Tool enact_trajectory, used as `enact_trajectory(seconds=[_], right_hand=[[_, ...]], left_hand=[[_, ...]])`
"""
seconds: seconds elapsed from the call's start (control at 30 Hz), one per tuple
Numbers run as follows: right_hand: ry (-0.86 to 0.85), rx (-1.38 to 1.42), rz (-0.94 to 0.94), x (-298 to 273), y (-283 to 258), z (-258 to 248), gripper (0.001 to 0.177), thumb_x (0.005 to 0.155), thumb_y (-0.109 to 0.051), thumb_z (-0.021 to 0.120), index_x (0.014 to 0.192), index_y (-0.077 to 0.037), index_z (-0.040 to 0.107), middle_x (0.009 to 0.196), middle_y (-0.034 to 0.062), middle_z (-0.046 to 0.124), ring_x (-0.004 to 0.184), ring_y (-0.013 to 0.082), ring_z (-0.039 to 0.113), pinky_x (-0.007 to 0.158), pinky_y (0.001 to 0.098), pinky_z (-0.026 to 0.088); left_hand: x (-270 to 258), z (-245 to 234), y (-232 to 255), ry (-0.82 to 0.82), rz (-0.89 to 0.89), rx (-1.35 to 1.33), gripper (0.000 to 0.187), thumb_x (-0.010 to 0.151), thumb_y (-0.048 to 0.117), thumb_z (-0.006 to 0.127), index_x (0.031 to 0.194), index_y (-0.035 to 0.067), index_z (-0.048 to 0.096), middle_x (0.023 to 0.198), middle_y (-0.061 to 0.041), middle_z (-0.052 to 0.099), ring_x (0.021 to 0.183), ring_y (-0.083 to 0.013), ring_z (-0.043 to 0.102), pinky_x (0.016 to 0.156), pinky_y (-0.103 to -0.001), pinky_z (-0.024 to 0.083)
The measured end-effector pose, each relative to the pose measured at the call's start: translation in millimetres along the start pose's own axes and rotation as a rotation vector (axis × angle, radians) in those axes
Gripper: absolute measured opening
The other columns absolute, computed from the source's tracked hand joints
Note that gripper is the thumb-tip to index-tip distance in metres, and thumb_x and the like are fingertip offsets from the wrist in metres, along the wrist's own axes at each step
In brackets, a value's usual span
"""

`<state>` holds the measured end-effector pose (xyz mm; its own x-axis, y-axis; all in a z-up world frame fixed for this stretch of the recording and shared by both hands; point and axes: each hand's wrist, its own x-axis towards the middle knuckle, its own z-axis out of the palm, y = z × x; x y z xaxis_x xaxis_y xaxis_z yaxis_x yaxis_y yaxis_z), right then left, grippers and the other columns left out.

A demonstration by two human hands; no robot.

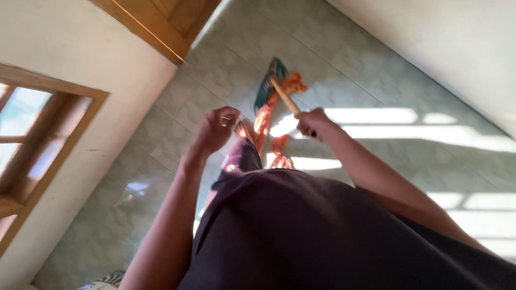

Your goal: Sweeping the floor with a broom and moving a cloth around the floor.

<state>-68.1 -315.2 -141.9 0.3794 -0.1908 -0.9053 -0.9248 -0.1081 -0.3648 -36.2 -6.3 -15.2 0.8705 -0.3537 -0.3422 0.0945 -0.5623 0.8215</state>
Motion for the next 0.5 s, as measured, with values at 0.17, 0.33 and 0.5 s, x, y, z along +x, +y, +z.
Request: enact_trajectory(seconds=[0.17, 0.33, 0.5], right_hand=[[-0.087, 0.221, -0.074, -57, 0, -63, 0.028, 0.098, -0.025, 0.074, 0.092, 0.002, 0.070, 0.063, 0.0049, 0.061, 0.048, 0.0083, 0.046, 0.041, 0.0263, 0.035], [0.015, -0.217, -0.003, -128, -2, -40, 0.048, 0.101, -0.043, 0.064, 0.095, 0.004, 0.067, 0.061, 0.0076, 0.057, 0.046, 0.0130, 0.047, 0.038, 0.0306, 0.030], [-0.234, -0.285, -0.182, -129, 22, 3, 0.030, 0.096, -0.036, 0.065, 0.095, -0.007, 0.074, 0.059, 0.0023, 0.058, 0.045, 0.0106, 0.048, 0.038, 0.0316, 0.031]], left_hand=[[-16, 32, 32, -0.052, 0.076, 0.140, 0.026, 0.099, 0.017, 0.060, 0.117, 0.001, 0.071, 0.113, -0.016, 0.076, 0.102, -0.0257, 0.076, 0.087, -0.037, 0.059], [-13, 48, 53, -0.068, 0.168, 0.128, 0.025, 0.102, 0.016, 0.060, 0.117, 0.000, 0.071, 0.114, -0.018, 0.076, 0.104, -0.0261, 0.076, 0.090, -0.037, 0.059], [-24, 57, 55, -0.034, 0.179, 0.167, 0.024, 0.104, 0.019, 0.061, 0.113, -0.002, 0.070, 0.106, -0.019, 0.076, 0.102, -0.0281, 0.076, 0.088, -0.038, 0.059]])
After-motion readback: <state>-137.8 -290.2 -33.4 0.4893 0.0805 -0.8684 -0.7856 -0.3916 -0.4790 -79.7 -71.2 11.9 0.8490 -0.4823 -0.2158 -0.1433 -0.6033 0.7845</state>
